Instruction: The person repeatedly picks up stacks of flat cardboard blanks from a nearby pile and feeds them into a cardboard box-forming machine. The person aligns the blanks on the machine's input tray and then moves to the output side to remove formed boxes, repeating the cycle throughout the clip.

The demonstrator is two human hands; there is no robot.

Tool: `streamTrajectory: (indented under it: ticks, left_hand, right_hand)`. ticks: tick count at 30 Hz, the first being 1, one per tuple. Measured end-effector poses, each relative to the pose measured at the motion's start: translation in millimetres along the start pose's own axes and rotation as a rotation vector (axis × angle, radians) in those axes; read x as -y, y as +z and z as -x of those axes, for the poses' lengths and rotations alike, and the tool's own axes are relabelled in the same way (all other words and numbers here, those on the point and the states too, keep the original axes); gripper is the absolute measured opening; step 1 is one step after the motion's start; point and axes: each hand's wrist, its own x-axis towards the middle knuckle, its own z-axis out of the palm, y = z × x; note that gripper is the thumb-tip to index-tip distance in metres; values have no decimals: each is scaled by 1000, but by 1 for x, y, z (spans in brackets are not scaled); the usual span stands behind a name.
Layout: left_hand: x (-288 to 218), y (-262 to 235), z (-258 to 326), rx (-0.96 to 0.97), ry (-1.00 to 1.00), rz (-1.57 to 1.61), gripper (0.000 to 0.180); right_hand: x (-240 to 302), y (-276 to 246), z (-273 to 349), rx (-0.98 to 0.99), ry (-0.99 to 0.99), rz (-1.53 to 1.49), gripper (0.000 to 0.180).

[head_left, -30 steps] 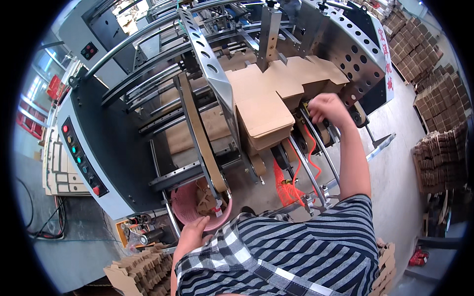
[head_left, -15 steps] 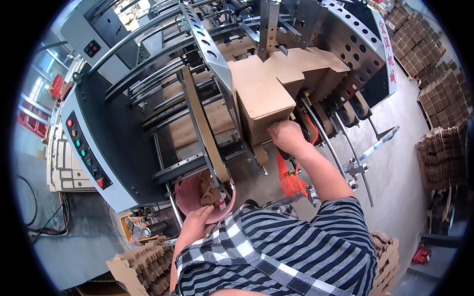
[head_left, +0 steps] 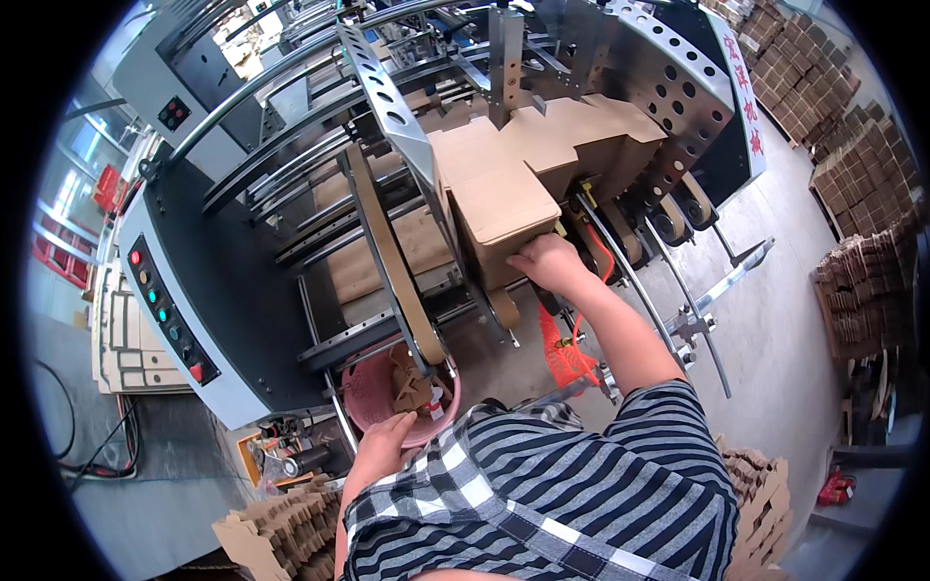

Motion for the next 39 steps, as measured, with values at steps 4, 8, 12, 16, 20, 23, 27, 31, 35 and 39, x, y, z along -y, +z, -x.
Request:
streamTrajectory:
  ticks: [4, 8, 12, 16, 20, 23, 27, 31, 35, 39]
  left_hand:
    - [-3, 1, -5, -10, 8, 1, 59]
    - [-7, -2, -6, 23, -42, -2, 52]
    - [-13, -3, -11, 97, -71, -21, 45]
    - [-11, -2, -15, 115, -69, -71, 44]
    - [-1, 5, -10, 126, -86, -18, 45]
    - [7, 14, -11, 59, -55, 34, 42]
    - [15, 18, -22, 30, -4, 40, 41]
    - [15, 15, -31, 105, -19, 25, 43]
    - [10, 7, -42, 178, -40, -34, 46]
    - [1, -2, -51, 210, -34, -8, 50]
  right_hand:
    - [5, -3, 0, -14, 93, -54, 32]
    - [9, -6, -7, -11, 101, -56, 32]
    - [14, -12, -4, 46, 154, -51, 34]
    - [-19, -47, -3, 290, 279, -400, 37]
    - [-113, -98, -20, 119, 476, -87, 29]
    - [-167, -95, -38, 20, 592, 229, 20]
    - [-202, -86, -67, 57, 445, 395, 19]
    - [-212, -86, -61, 90, 421, 430, 20]
    - [-217, -92, -62, 137, 348, 400, 19]
    - [-224, -86, -68, 130, 372, 450, 21]
